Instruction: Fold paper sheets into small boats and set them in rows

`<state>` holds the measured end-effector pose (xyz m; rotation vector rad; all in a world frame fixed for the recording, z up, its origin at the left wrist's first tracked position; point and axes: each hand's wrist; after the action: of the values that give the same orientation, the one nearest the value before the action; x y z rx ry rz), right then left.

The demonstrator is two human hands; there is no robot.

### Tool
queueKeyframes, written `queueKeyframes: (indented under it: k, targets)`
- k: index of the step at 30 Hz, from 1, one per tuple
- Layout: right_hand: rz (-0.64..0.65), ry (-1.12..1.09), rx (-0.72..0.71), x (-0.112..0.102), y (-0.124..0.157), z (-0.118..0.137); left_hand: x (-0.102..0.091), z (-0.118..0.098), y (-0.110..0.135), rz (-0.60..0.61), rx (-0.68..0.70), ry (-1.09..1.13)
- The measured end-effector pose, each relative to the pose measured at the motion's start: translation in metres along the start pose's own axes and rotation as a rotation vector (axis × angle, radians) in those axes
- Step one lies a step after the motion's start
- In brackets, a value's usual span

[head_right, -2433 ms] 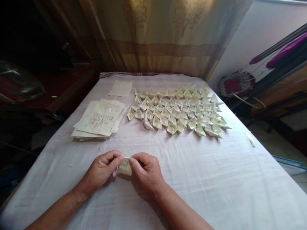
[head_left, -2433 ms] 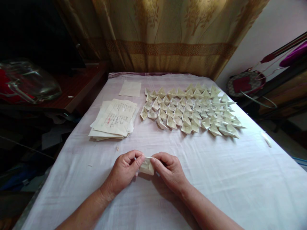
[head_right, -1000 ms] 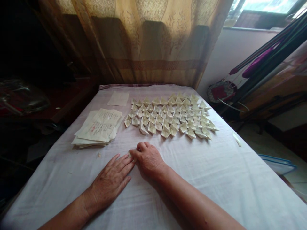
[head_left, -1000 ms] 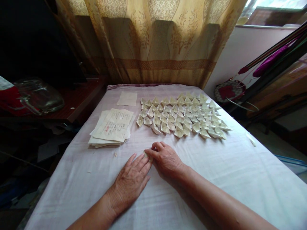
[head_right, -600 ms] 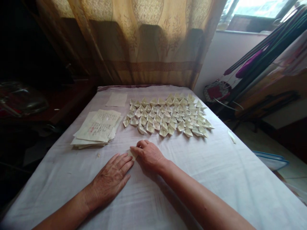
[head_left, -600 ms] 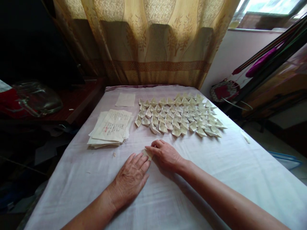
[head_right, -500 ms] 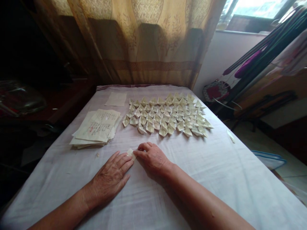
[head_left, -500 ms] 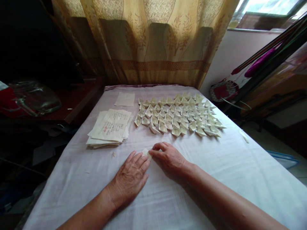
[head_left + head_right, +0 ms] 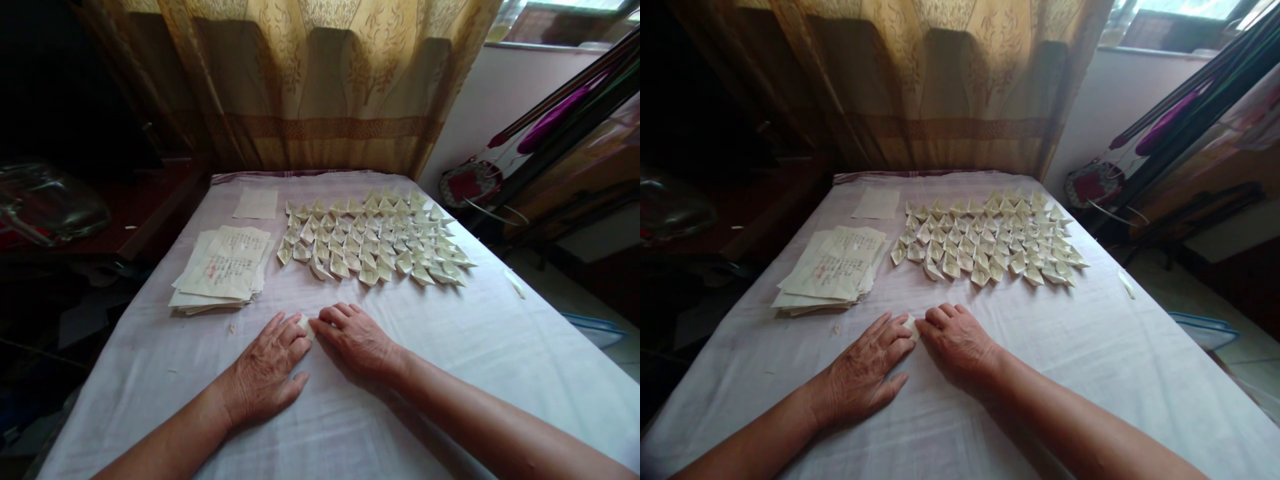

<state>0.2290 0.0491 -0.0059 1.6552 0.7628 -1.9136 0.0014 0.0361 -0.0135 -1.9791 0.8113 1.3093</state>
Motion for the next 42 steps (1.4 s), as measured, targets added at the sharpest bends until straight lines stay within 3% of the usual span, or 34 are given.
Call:
queueKeyframes:
  k: [7, 16, 24, 29, 34, 38, 42]
  targets:
    - [0.021, -0.025, 0.074, 0.006, -0.007, 0.001, -0.001, 0.001, -0.002, 0.028, 0.007, -0.013]
    - [-0.181, -0.204, 0.088, 0.012, 0.010, 0.004, -0.004, 0.002, -0.001, 0.014, 0.031, -0.041]
    - [-0.090, -0.119, 0.119, 0.008, 0.012, 0.004, 0.004, 0.004, 0.026, -0.045, 0.065, -0.239]
    - [-0.182, -0.136, 0.129, 0.012, 0.014, 0.009, 0.003, 0.003, 0.029, -0.041, 0.054, -0.251]
    - [-0.299, -0.156, 0.053, 0.016, 0.016, 0.025, 0.002, 0.001, 0.026, -0.037, 0.033, -0.232]
    - [-0.267, -0.158, 0.087, 0.018, 0.011, 0.032, 0.006, 0.002, 0.029, -0.062, -0.040, -0.219]
    - [-0.221, -0.154, 0.106, 0.015, 0.005, 0.032, 0.007, 0.004, 0.031, 0.003, -0.049, -0.231]
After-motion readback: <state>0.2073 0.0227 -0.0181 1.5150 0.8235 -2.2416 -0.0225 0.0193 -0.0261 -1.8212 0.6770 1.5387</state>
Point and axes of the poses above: each hand's wrist, its own y-axis away from the middle knuckle, its own x-axis out of the palm, z = x × y, and after that the axes turned 1 degree about y, right-handed
